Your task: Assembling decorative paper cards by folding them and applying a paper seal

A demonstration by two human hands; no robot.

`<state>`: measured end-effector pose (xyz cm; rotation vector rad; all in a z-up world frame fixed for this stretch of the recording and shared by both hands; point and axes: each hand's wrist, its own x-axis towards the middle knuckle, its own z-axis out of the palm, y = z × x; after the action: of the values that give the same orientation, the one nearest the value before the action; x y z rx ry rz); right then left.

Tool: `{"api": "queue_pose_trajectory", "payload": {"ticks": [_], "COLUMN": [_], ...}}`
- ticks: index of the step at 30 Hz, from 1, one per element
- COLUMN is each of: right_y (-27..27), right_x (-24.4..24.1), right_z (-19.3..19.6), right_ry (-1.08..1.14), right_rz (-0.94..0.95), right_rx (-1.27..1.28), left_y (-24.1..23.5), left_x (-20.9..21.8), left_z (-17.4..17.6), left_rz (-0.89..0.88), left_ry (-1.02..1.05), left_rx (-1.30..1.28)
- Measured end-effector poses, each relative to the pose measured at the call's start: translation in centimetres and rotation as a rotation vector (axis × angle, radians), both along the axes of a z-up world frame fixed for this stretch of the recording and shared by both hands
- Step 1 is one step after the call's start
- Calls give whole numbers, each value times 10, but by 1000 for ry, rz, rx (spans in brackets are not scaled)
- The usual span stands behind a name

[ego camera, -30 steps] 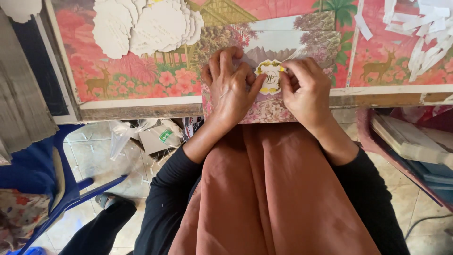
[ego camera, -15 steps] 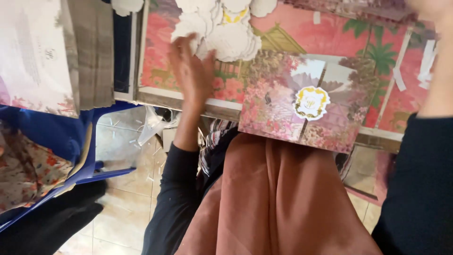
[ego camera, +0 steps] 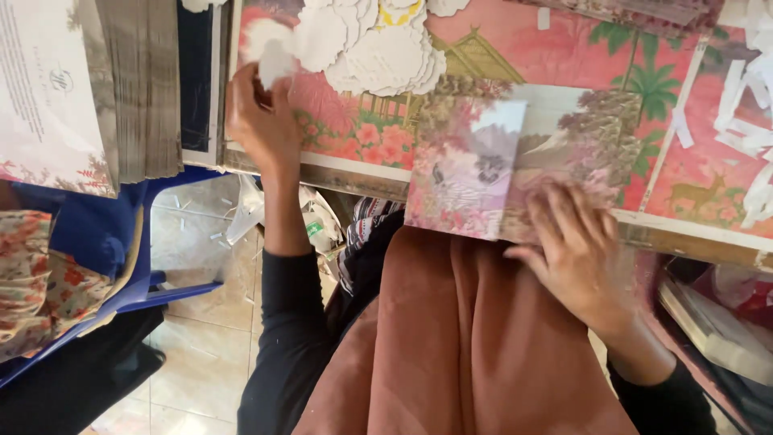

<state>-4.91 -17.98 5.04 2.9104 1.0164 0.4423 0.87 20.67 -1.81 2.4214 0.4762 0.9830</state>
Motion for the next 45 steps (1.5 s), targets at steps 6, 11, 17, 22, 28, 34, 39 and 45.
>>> {"api": "queue_pose_trajectory", "payload": {"ticks": [6, 11, 17, 22, 28, 34, 39, 45], "right_y": [30, 56, 46, 38, -5, -33, 11, 4], "right_x": [23, 46, 44, 44, 51, 63, 36, 34], "right_z": [19, 29, 30, 8, -23, -1, -21, -26], "right_ry": [33, -146, -268, -412, -246, -89, 28, 601], "right_rz": [144, 75, -12, -118, -229, -234, -112, -210], "right_rx": [677, 814, 641, 494, 508, 545, 739, 1195], "left_y": [-101, -178, -213, -233, -235, -226, -222, -190], "left_x": [-23, -29, -36, -33, -22, -22, -26, -34], "left_z": [51, 70, 63, 61, 63, 64, 64, 37], "left_rz": [-328, -817, -850, -936, -961, -781, -832, -707], "left_ry": [8, -51, -19, -69, -26, 221, 132, 219], "left_rx": [-548, -555, -424, -406, -508, -363, -335, -208]}}
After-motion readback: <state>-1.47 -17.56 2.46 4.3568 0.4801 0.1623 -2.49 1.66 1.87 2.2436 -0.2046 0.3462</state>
